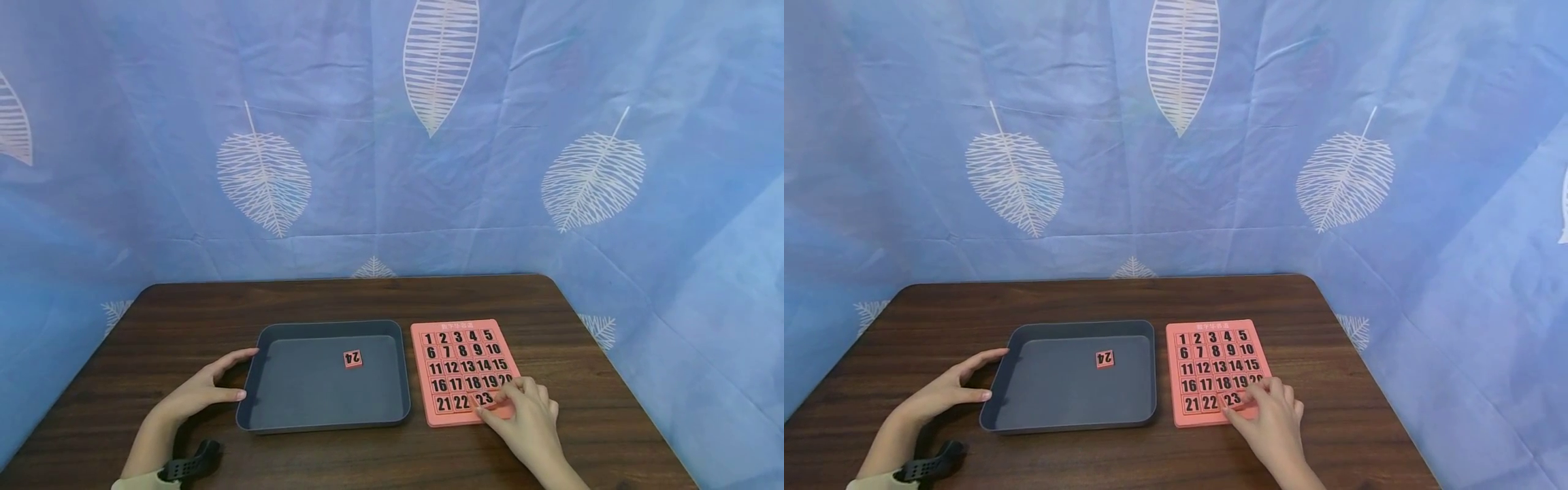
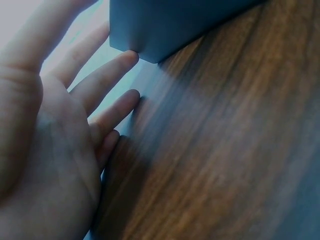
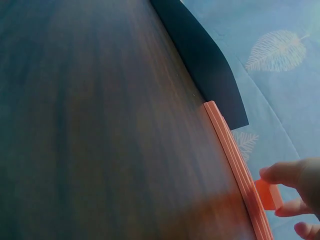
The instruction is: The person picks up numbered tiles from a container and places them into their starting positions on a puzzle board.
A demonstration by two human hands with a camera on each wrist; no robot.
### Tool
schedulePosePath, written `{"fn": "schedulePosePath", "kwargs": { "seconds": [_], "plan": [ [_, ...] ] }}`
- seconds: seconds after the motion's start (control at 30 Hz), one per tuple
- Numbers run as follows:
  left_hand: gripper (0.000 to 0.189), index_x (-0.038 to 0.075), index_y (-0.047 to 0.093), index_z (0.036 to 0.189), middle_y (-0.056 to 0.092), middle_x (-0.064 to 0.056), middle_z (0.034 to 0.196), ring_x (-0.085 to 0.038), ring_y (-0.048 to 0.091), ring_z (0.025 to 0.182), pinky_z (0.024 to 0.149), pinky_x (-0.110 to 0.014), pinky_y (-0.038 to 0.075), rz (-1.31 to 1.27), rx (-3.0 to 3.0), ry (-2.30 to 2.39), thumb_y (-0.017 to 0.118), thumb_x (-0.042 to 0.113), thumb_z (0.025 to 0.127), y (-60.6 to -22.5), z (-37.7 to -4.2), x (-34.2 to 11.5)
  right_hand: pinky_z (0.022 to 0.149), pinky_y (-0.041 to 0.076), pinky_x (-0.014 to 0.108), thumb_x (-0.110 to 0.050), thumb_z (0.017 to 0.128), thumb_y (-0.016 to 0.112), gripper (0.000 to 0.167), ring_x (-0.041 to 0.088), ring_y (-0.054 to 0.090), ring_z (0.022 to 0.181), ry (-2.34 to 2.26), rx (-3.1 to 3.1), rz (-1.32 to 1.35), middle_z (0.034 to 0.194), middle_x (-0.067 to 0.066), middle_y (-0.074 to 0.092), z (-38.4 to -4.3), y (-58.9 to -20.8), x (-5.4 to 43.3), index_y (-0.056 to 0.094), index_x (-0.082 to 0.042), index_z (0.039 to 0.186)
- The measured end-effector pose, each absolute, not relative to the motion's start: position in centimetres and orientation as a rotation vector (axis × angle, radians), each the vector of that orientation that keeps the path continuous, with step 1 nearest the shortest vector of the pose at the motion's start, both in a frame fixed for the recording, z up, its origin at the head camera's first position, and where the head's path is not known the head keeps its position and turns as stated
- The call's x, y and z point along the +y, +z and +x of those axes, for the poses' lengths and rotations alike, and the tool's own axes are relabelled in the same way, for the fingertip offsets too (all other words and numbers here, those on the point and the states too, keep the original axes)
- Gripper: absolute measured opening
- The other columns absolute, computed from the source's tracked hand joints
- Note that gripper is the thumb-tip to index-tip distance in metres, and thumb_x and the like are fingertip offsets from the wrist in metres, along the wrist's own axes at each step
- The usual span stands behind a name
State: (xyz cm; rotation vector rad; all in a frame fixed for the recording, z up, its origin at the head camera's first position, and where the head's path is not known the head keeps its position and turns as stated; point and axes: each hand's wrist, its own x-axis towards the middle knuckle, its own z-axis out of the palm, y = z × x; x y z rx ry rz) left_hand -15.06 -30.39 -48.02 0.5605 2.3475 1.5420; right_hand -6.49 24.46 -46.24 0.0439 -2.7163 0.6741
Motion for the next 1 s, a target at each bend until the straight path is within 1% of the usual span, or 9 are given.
{"fn": "schedulePosePath", "kwargs": {
  "seconds": [0.13, 0.33, 0.43, 0.6, 0.7, 0.77, 0.87, 1.0],
  "plan": [
    [0.066, 0.011, 0.033, 0.149, 0.019, -0.02, 0.153, -0.05, 0.008, 0.137, 0.093, -0.075, 0.019, 0.548, 2.348, 1.541, 0.064, 0.011, 0.091, -48.0, -15.0, -30.3, 0.072, 0.024, 0.046, -0.035, 0.07, 0.084, 0.029, 0.031, 0.041, 0.094, 0.669, -2.755, 0.003, 0.101, 0.007, 0.05, -6.5, -46.4, 24.5, 0.058, -0.022, 0.07],
    [0.066, 0.011, 0.033, 0.149, 0.018, -0.02, 0.153, -0.051, 0.008, 0.137, 0.093, -0.075, 0.019, 0.539, 2.349, 1.542, 0.065, 0.012, 0.091, -47.8, -14.9, -30.3, 0.073, 0.025, 0.045, -0.038, 0.072, 0.082, 0.028, 0.03, 0.041, 0.094, 0.711, -2.825, -0.048, 0.099, 0.004, 0.049, -6.7, -46.7, 24.4, 0.059, -0.021, 0.072],
    [0.066, 0.011, 0.033, 0.149, 0.019, -0.021, 0.153, -0.051, 0.008, 0.137, 0.093, -0.075, 0.018, 0.543, 2.35, 1.544, 0.065, 0.012, 0.091, -47.8, -14.9, -30.2, 0.073, 0.025, 0.044, -0.037, 0.074, 0.082, 0.025, 0.03, 0.041, 0.094, 0.726, -2.822, -0.042, 0.1, 0.004, 0.05, -6.7, -46.8, 24.4, 0.062, -0.022, 0.073],
    [0.065, 0.01, 0.033, 0.149, 0.018, -0.024, 0.153, -0.051, 0.008, 0.137, 0.094, -0.075, 0.018, 0.55, 2.348, 1.537, 0.064, 0.011, 0.092, -47.7, -14.8, -30.1, 0.074, 0.027, 0.047, -0.034, 0.077, 0.08, 0.019, 0.033, 0.043, 0.098, 0.699, -2.831, -0.027, 0.106, 0.009, 0.053, -6.7, -46.6, 24.5, 0.064, -0.023, 0.074],
    [0.065, 0.01, 0.033, 0.149, 0.017, -0.024, 0.153, -0.051, 0.007, 0.137, 0.093, -0.075, 0.018, 0.542, 2.341, 1.54, 0.064, 0.012, 0.092, -47.6, -14.9, -30.1, 0.074, 0.027, 0.048, -0.034, 0.077, 0.08, 0.018, 0.034, 0.042, 0.098, 0.659, -2.837, -0.021, 0.106, 0.009, 0.053, -6.7, -46.4, 24.5, 0.066, -0.023, 0.074],
    [0.066, 0.012, 0.033, 0.149, 0.018, -0.021, 0.154, -0.05, 0.007, 0.137, 0.094, -0.075, 0.018, 0.525, 2.335, 1.55, 0.064, 0.013, 0.091, -47.6, -14.9, -30.1, 0.074, 0.028, 0.048, -0.033, 0.076, 0.08, 0.017, 0.035, 0.043, 0.098, 0.631, -2.822, -0.005, 0.104, 0.009, 0.053, -6.7, -46.1, 24.5, 0.067, -0.023, 0.075],
    [0.065, 0.012, 0.034, 0.149, 0.019, -0.021, 0.153, -0.05, 0.008, 0.137, 0.094, -0.075, 0.019, 0.535, 2.332, 1.556, 0.064, 0.012, 0.091, -47.7, -15.0, -30.2, 0.074, 0.026, 0.048, -0.03, 0.074, 0.082, 0.016, 0.034, 0.042, 0.097, 0.636, -2.77, 0.049, 0.102, 0.008, 0.052, -6.9, -45.7, 24.3, 0.069, -0.021, 0.077],
    [0.065, 0.011, 0.033, 0.149, 0.02, -0.02, 0.153, -0.049, 0.01, 0.137, 0.094, -0.074, 0.019, 0.535, 2.325, 1.559, 0.064, 0.011, 0.092, -47.8, -15.0, -30.3, 0.076, 0.025, 0.045, -0.024, 0.071, 0.085, 0.019, 0.03, 0.041, 0.096, 0.701, -2.68, 0.182, 0.102, 0.006, 0.053, -7.5, -45.2, 23.7, 0.072, -0.019, 0.083]
  ]
}}
